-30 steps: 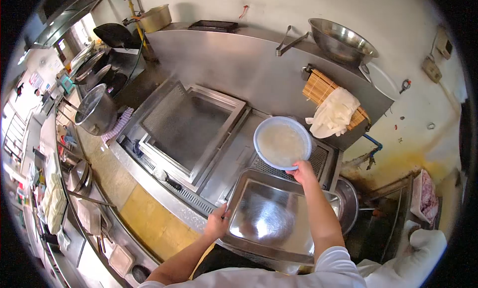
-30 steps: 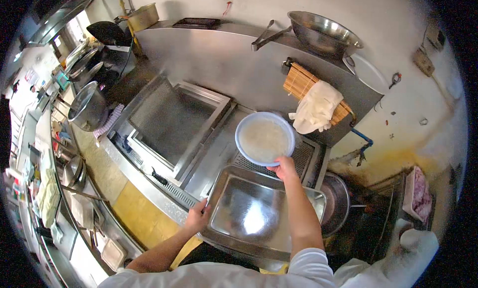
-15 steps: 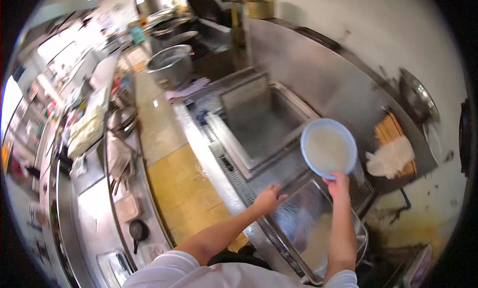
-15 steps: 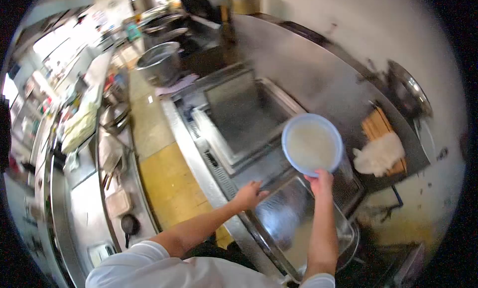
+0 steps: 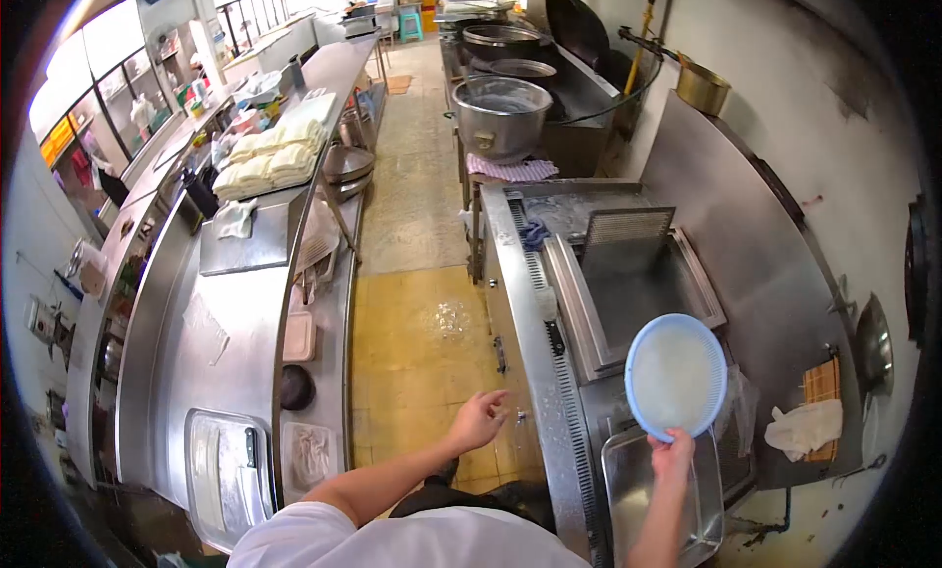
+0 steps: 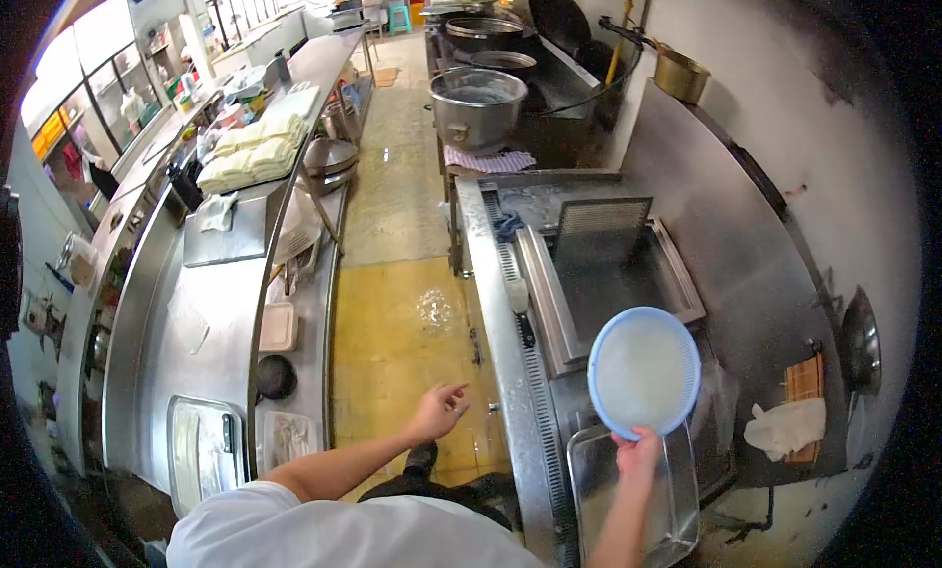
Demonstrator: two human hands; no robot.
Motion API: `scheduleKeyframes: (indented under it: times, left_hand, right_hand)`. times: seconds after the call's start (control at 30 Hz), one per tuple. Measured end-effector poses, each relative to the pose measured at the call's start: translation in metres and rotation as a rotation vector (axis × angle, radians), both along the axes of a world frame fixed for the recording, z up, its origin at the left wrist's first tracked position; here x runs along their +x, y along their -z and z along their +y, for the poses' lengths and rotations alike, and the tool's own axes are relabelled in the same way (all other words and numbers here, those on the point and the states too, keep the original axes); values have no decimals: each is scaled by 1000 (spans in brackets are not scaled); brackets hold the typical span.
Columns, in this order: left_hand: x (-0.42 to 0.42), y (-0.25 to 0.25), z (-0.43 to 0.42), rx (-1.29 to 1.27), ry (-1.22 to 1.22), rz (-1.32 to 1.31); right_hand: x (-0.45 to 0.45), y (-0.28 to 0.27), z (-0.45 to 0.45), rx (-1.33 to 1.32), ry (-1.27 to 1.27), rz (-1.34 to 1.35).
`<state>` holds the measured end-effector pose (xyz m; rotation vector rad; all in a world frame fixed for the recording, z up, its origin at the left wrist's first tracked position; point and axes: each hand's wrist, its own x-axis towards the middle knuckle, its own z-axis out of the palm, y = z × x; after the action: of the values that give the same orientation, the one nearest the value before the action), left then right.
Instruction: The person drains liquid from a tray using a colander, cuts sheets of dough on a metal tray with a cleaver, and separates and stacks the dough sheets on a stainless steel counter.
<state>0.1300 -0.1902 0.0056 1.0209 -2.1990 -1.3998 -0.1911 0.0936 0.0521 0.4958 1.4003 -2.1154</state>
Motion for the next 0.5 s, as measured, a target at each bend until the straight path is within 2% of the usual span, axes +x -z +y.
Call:
scheduleKeyframes:
  times: [0.03, 0.27, 0.5]
  left_hand:
    - [17, 3, -6, 15, -42, -9]
    - [111, 23, -40, 20, -206, 9]
    - [191, -6, -55, 15, -424, 55]
  right_hand:
    - [20, 0, -9, -21, -21, 80]
    - [140, -11, -93, -58, -336, 63]
    - [221, 8, -180, -179, -632, 120]
